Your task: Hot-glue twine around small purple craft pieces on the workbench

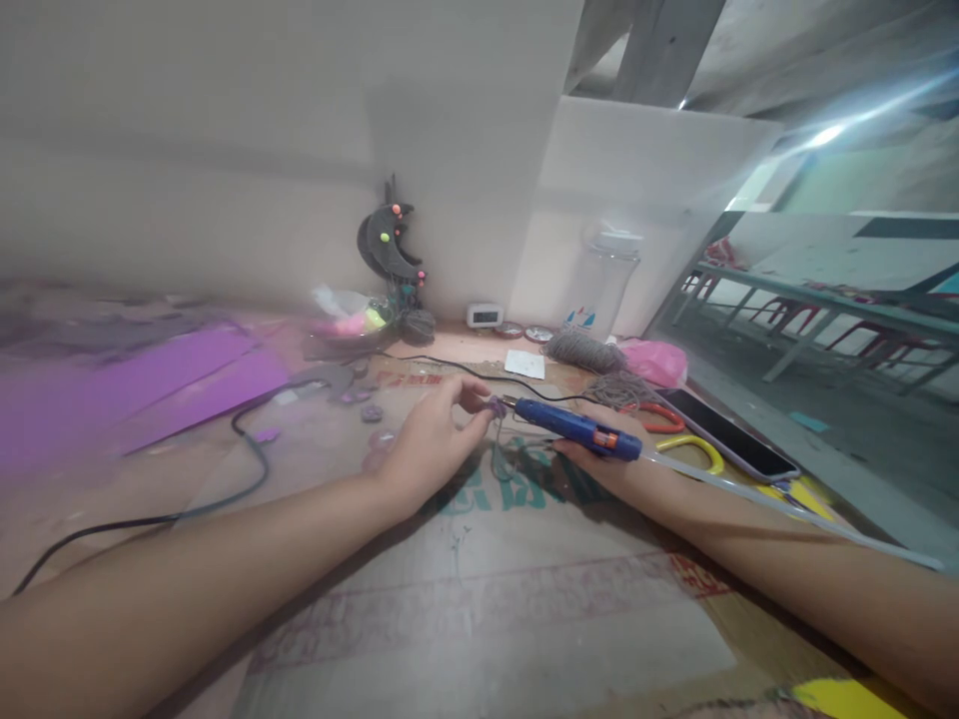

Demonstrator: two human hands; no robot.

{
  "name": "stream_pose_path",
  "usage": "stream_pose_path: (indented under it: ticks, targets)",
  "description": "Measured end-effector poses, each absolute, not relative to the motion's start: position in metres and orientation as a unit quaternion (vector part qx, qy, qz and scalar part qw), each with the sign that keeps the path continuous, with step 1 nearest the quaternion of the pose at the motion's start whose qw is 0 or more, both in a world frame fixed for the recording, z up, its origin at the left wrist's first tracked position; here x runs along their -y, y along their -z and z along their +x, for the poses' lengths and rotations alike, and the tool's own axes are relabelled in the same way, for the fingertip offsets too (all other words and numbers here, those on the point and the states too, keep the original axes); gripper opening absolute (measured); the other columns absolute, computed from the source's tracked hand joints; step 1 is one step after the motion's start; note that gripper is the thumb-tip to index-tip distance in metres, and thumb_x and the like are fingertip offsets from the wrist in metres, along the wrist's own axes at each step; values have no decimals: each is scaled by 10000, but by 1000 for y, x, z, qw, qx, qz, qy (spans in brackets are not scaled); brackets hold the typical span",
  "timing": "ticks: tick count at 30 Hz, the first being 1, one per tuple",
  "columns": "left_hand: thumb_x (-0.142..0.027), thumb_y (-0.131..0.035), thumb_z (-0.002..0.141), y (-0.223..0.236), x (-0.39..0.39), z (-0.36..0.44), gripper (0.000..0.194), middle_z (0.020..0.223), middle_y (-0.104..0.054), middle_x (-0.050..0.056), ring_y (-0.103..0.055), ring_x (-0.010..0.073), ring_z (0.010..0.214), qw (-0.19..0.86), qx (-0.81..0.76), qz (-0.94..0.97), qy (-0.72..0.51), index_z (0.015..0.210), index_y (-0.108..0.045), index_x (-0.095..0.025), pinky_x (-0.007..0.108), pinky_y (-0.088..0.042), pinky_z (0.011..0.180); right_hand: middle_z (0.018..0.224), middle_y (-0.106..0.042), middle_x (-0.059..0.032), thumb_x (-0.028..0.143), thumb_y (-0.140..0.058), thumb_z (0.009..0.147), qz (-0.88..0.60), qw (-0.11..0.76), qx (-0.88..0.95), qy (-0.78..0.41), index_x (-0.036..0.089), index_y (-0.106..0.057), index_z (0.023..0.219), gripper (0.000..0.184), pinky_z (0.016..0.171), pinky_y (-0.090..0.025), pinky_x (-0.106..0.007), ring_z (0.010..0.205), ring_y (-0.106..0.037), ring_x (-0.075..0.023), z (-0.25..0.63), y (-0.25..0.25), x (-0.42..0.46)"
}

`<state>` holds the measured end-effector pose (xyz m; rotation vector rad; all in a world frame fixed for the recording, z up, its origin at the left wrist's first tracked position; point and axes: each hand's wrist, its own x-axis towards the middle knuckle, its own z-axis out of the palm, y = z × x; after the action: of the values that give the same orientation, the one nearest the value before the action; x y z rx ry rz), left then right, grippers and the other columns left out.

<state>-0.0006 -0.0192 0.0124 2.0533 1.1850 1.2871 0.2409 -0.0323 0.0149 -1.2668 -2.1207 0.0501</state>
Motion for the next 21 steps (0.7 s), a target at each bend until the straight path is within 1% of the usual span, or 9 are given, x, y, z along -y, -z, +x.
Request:
stream_pose_path:
  ticks: [2, 5, 10, 12, 15, 18, 21]
  targets:
    - [-234, -557, 856, -12, 19, -1, 133, 929, -628, -9, -592, 154, 902, 227, -431, 739, -466, 987, -562, -208, 269, -429, 773, 708, -618, -48, 401, -626, 787, -484, 330, 810, -26, 235, -565, 748, 181, 561, -430, -332, 687, -591, -233, 241, -15, 32]
    - [-242, -559, 854, -12, 20, -1, 140, 934, -630, -10, -596, 158, 909, 235, -436, 733, -466, 990, -561, -211, 259, -433, 735, 747, -636, -47, 390, -625, 794, -485, 329, 810, -24, 236, -579, 779, 162, 600, -450, -340, 702, -596, -230, 240, -16, 33]
    - [-252, -564, 846, -12, 18, -1, 147, 914, -634, -9, -605, 158, 880, 243, -445, 723, -468, 988, -566, -212, 250, -442, 706, 756, -642, -46, 407, -608, 801, -495, 315, 810, -18, 213, -588, 782, 196, 608, -453, -322, 694, -596, -213, 240, -16, 32]
    - [-256, -568, 841, -10, 16, -1, 157, 913, -637, 2, -610, 164, 879, 259, -446, 713, -475, 989, -562, -205, 250, -452, 700, 744, -637, -41, 420, -609, 794, -500, 314, 807, -22, 204, -585, 765, 220, 592, -444, -306, 677, -588, -201, 239, -17, 33]
    - [-270, -574, 834, -7, 9, -1, 177, 918, -649, 20, -619, 167, 861, 302, -439, 693, -487, 991, -554, -190, 254, -469, 701, 747, -631, -30, 435, -602, 798, -505, 322, 798, -64, 199, -586, 784, 237, 591, -447, -287, 676, -583, -185, 237, -19, 35]
    - [-300, -589, 826, -6, 5, -1, 246, 904, -668, 36, -629, 172, 841, 340, -444, 675, -480, 1036, -579, -171, 266, -476, 725, 746, -624, -18, 443, -580, 819, -501, 348, 785, -111, 203, -579, 820, 240, 601, -463, -283, 672, -582, -176, 235, -23, 37]
    - [-322, -590, 827, -8, 4, 0, 353, 940, -689, 56, -637, 174, 808, 367, -460, 670, -453, 1140, -610, -160, 283, -475, 746, 769, -643, -29, 435, -535, 860, -500, 368, 773, -131, 202, -589, 845, 239, 655, -483, -301, 703, -597, -185, 235, -32, 38]
